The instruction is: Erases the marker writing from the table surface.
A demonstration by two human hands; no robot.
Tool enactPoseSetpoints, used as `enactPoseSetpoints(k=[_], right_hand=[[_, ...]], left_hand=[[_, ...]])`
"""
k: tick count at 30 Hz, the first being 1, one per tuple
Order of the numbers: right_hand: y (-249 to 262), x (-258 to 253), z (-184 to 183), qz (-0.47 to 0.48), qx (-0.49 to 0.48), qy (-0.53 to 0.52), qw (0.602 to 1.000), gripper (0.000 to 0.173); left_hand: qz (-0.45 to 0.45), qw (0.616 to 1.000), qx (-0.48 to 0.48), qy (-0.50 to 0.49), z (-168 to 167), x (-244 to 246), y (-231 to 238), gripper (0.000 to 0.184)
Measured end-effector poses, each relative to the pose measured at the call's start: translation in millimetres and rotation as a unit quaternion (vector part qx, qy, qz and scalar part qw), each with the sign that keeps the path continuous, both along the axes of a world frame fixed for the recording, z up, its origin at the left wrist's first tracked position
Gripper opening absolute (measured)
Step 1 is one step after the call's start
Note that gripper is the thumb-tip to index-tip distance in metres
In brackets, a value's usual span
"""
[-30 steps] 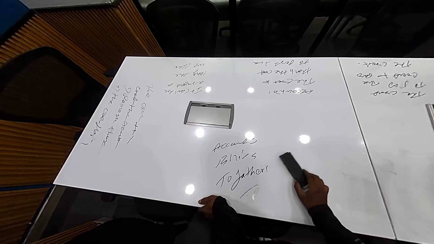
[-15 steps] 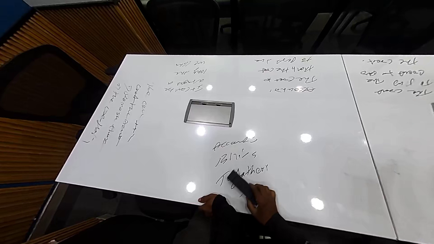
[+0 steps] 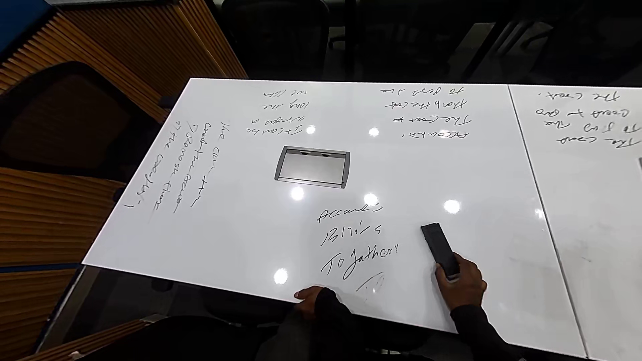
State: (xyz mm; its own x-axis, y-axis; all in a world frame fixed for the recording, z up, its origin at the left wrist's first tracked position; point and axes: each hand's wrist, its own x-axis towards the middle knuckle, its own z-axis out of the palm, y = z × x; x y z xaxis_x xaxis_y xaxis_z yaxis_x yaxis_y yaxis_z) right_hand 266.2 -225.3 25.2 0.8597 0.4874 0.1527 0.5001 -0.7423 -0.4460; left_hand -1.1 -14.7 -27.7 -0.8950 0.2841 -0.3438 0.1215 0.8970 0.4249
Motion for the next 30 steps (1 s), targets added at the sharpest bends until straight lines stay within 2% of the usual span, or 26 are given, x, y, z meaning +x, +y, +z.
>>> enactPoseSetpoints(k=[4, 7, 11, 14, 18, 20, 25, 27, 30], right_hand=[[3.0, -21.1, -0.4, 0.026, 0.012, -0.002, 1.000, 0.064], [18.7, -65.4, 0.5, 0.110, 0.028, -0.017, 0.993, 0.056], [32.2, -127.7, -7.1, 0.243, 0.054, -0.008, 0.968, 0.049], [37.0, -147.3, -10.2, 0.278, 0.055, -0.007, 0.959, 0.050], [35.3, -115.8, -7.6, 0.227, 0.049, -0.023, 0.972, 0.050], [30.8, -85.0, -4.6, 0.171, 0.040, -0.039, 0.984, 0.051], [5.9, -9.7, 7.3, 0.015, -0.006, -0.020, 1.000, 0.060], [-3.0, 5.0, 9.2, -0.029, -0.015, 0.009, 0.999, 0.062], [-6.3, 2.9, 5.9, -0.037, -0.016, 0.013, 0.999, 0.064]], left_hand=[[-0.015, 1.000, -0.023, 0.010, -0.1, -0.2, -1.2, 0.062], [-0.059, 0.995, -0.076, 0.017, 6.2, -0.4, -2.7, 0.059], [-0.044, 0.999, -0.016, -0.009, 27.1, 5.6, -6.0, 0.063], [-0.053, 0.998, -0.021, -0.007, 25.2, 4.4, -5.6, 0.062], [-0.047, 0.999, -0.005, -0.004, 15.5, 1.9, -7.3, 0.062], [-0.029, 0.999, 0.012, 0.009, 3.8, -0.3, -7.1, 0.061], [-0.005, 1.000, 0.005, 0.000, 5.8, 2.4, -4.1, 0.064], [0.004, 1.000, 0.015, -0.003, 5.1, 2.6, -3.5, 0.065], [-0.009, 1.000, -0.011, -0.001, 7.5, 2.7, -3.3, 0.063]])
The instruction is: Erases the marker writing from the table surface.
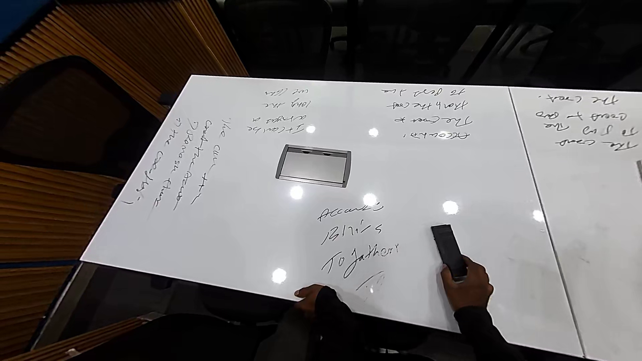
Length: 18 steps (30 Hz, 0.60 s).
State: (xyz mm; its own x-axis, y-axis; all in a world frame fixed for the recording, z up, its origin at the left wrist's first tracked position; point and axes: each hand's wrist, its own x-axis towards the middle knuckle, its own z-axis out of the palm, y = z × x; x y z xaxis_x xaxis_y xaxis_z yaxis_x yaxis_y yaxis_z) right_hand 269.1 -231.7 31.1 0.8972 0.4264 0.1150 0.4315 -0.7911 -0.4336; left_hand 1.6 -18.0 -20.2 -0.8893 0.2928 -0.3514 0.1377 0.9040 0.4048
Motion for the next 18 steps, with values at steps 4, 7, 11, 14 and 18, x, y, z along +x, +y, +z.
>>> enactPoseSetpoints(k=[4, 7, 11, 14, 18], right_hand=[[18.5, -37.8, -1.9, 0.060, 0.021, -0.015, 0.998, 0.062], [41.7, -79.7, -2.3, 0.128, 0.045, -0.021, 0.991, 0.055], [59.6, -130.8, -8.3, 0.259, 0.051, -0.013, 0.964, 0.050], [65.3, -136.5, -11.6, 0.283, 0.051, -0.033, 0.957, 0.050], [63.4, -86.8, -0.9, 0.191, 0.033, -0.028, 0.981, 0.049]], left_hand=[[-0.092, 0.989, -0.111, 0.032, -12.9, -8.6, -1.8, 0.058], [-0.023, 1.000, -0.007, 0.021, -9.7, -4.4, -1.5, 0.060], [-0.034, 0.999, 0.006, 0.003, 11.4, -0.6, -2.9, 0.056], [-0.023, 1.000, -0.007, -0.015, 19.5, 3.4, -1.5, 0.061], [-0.009, 1.000, 0.013, -0.017, 21.4, 5.5, -1.4, 0.062]])
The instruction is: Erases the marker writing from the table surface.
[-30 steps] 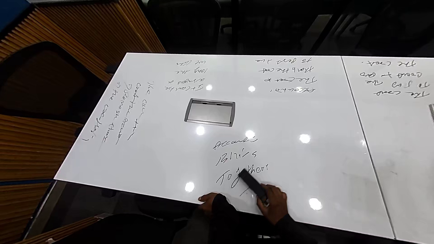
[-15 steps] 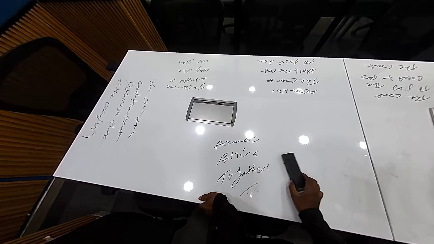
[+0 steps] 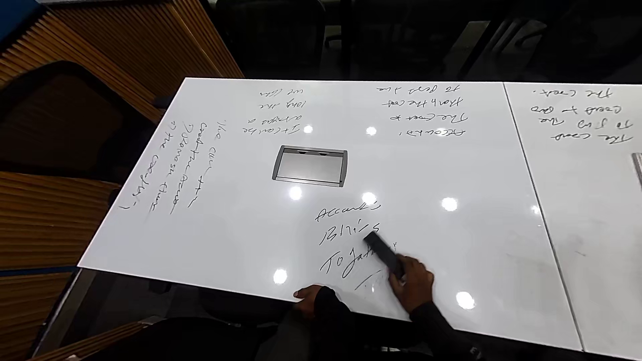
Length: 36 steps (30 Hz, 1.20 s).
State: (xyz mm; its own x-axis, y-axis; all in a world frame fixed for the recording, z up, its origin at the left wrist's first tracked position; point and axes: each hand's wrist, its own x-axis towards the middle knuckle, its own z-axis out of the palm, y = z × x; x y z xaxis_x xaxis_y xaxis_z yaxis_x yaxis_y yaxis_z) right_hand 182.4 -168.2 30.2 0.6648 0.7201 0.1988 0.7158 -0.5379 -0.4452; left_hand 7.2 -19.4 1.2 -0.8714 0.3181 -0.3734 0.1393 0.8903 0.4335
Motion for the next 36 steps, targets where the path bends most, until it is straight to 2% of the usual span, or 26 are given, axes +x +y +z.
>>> enactPoseSetpoints(k=[6, 10, 14, 18, 21, 24, 27, 30, 36], right_hand=[[-31.6, 94.1, 15.3, -0.179, -0.075, 0.058, 0.979, 0.056], [-45.8, 100.1, 10.8, -0.197, -0.077, 0.050, 0.976, 0.060], [-39.3, 51.4, 6.0, -0.121, -0.038, 0.028, 0.991, 0.059], [-42.2, -16.4, 3.3, 0.032, -0.024, 0.034, 0.999, 0.048], [-56.9, -54.3, 0.0, 0.143, -0.028, 0.057, 0.988, 0.048], [-68.8, -58.4, -9.8, 0.204, -0.021, 0.031, 0.978, 0.049], [-72.0, -27.4, -14.4, 0.231, -0.016, 0.004, 0.973, 0.048], [-73.5, 18.4, -16.7, 0.172, 0.001, -0.023, 0.985, 0.049], [-78.0, 92.6, -12.6, -0.057, -0.024, -0.057, 0.996, 0.064]], left_hand=[[0.009, 1.000, -0.010, 0.010, -6.4, -0.5, 1.2, 0.065], [0.005, 1.000, -0.020, 0.020, -8.0, -0.4, 1.3, 0.064], [0.006, 1.000, -0.016, 0.017, -9.4, -1.4, 1.3, 0.062], [-0.014, 0.999, -0.035, 0.025, -6.0, -2.0, 0.2, 0.061], [-0.011, 0.999, -0.047, -0.013, 4.2, -1.5, 2.7, 0.061], [-0.009, 1.000, -0.028, -0.009, -2.7, -2.8, 2.3, 0.062], [-0.014, 1.000, -0.015, 0.003, -5.5, -2.6, 0.2, 0.061], [-0.017, 1.000, -0.004, 0.010, -8.7, -2.3, -1.2, 0.062], [-0.016, 1.000, -0.011, 0.023, -19.4, -6.4, 0.4, 0.059]])
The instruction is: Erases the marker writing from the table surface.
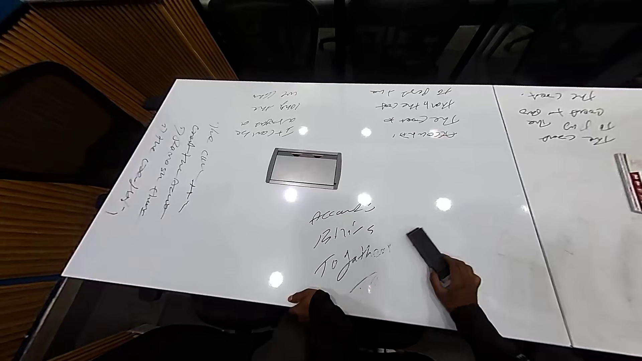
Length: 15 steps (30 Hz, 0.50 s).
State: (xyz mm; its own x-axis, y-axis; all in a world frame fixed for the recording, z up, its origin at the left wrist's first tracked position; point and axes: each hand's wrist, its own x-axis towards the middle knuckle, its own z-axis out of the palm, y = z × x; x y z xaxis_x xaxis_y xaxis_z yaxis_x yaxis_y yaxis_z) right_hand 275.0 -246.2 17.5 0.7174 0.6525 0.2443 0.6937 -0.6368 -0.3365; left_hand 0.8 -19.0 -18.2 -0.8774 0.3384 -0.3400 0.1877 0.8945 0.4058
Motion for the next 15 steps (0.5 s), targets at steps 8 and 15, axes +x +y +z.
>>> enactPoseSetpoints(k=[8, 15], right_hand=[[-17.7, -54.9, 0.4, 0.094, 0.005, 0.012, 0.995, 0.058], [-22.9, -95.3, -13.3, 0.254, 0.004, 0.011, 0.967, 0.053]], left_hand=[[-0.073, 0.987, -0.139, 0.039, -8.4, -5.1, 3.4, 0.072], [-0.073, 0.986, -0.145, 0.042, -5.2, -3.3, 4.6, 0.074]])
